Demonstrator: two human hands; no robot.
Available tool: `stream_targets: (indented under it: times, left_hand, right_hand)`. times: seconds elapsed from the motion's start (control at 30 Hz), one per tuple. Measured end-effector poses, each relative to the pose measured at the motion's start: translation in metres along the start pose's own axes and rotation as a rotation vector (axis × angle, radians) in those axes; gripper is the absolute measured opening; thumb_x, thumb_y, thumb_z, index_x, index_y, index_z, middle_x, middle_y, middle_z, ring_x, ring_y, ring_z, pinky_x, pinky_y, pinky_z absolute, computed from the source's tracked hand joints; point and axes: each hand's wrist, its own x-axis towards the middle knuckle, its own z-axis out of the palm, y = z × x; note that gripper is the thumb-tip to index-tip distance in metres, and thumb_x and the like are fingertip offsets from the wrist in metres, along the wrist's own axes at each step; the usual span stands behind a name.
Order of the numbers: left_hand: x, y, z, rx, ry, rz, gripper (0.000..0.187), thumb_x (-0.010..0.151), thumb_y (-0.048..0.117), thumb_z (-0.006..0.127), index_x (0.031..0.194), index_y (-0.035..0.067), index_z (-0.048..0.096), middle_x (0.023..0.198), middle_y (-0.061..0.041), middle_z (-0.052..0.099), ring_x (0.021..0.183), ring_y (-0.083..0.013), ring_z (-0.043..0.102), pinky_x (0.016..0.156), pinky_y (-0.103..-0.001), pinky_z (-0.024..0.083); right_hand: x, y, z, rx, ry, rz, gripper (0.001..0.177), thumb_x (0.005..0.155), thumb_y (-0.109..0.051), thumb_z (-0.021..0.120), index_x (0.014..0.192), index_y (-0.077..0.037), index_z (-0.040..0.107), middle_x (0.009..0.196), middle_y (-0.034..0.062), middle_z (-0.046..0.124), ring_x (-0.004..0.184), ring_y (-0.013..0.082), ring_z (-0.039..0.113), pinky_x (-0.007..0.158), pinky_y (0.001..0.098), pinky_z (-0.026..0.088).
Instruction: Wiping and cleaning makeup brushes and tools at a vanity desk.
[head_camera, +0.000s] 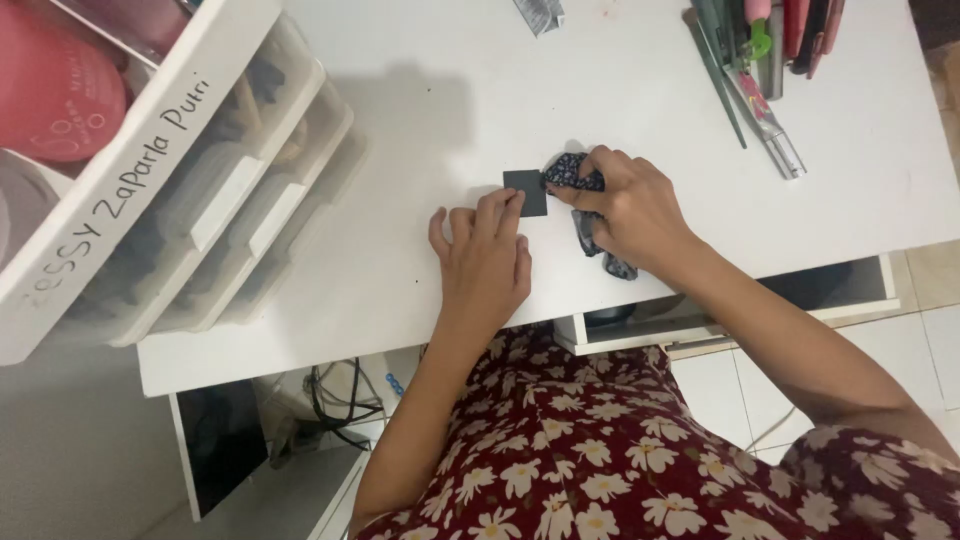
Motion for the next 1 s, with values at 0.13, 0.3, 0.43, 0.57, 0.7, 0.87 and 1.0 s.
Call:
stream_targets:
  times: [0.13,0.3,0.43,0.57,0.7,0.87,1.0]
  left_hand:
    - [-0.002,0.006,0.001,0.018,-0.032,0.001,0.054,0.093,0.025,0.065,0.139,-0.003,0.059,0.126,-0.013,0.052,0.109,-0.0305,0.043,0.103,-0.054,0.029]
    - [0.001,0.002,0.004,-0.099,0.028,-0.075,0.042,0.101,0.023,0.063,0.136,0.001,0.064,0.126,-0.01,0.053,0.115,-0.0281,0.044,0.102,-0.047,0.031]
    - [0.006,-0.005,0.005,-0.019,0.12,-0.046,0.036,0.098,0.015,0.063,0.132,0.002,0.066,0.135,-0.009,0.057,0.122,-0.0276,0.049,0.107,-0.05,0.03]
    - [0.007,-0.016,0.023,0.045,0.067,-0.019,0.033,0.095,0.006,0.062,0.128,0.004,0.069,0.135,-0.006,0.063,0.134,-0.023,0.055,0.125,-0.053,0.025]
    - [0.01,-0.014,0.017,0.084,0.064,-0.018,0.033,0.095,0.004,0.062,0.126,0.005,0.071,0.132,-0.004,0.067,0.132,-0.0232,0.055,0.125,-0.056,0.021]
    - [0.011,-0.012,0.012,0.132,0.078,-0.005,0.032,0.095,0.005,0.062,0.125,0.006,0.073,0.129,-0.003,0.069,0.131,-0.0264,0.055,0.125,-0.063,0.014]
    - [0.012,-0.011,0.008,0.142,0.07,0.001,0.037,0.088,0.005,0.064,0.124,0.006,0.073,0.13,-0.003,0.069,0.131,-0.0316,0.053,0.122,-0.07,0.006]
  right_hand:
    - [-0.006,-0.011,-0.015,0.046,-0.033,0.095,0.06,0.067,0.006,0.072,0.122,-0.016,0.079,0.104,0.0102,0.063,0.08,0.0221,0.06,0.07,0.0361,0.053]
    - [-0.009,-0.018,-0.005,0.086,-0.044,0.188,0.074,0.068,0.012,0.067,0.132,-0.023,0.077,0.106,0.0107,0.061,0.074,0.0221,0.057,0.061,0.0325,0.051]
    - [-0.006,-0.03,-0.008,0.179,-0.064,0.216,0.075,0.069,0.013,0.066,0.135,-0.021,0.075,0.107,0.0133,0.06,0.077,0.0235,0.059,0.064,0.0344,0.053]
    - [0.001,-0.024,0.004,0.14,-0.037,0.039,0.062,0.064,0.005,0.073,0.122,-0.019,0.079,0.103,0.0143,0.063,0.087,0.028,0.062,0.073,0.039,0.055]
    - [0.005,-0.011,0.009,0.079,-0.022,-0.057,0.058,0.064,0.003,0.077,0.119,-0.016,0.081,0.103,0.0136,0.065,0.09,0.0267,0.063,0.073,0.0375,0.053]
    - [0.01,-0.005,0.008,0.109,-0.11,-0.03,0.057,0.063,0.004,0.08,0.113,-0.022,0.083,0.102,0.0089,0.067,0.082,0.024,0.06,0.069,0.0366,0.051]
    - [0.003,-0.011,0.011,0.156,-0.069,-0.144,0.062,0.056,0.001,0.081,0.113,-0.023,0.082,0.099,0.0093,0.064,0.089,0.0232,0.062,0.076,0.0372,0.053]
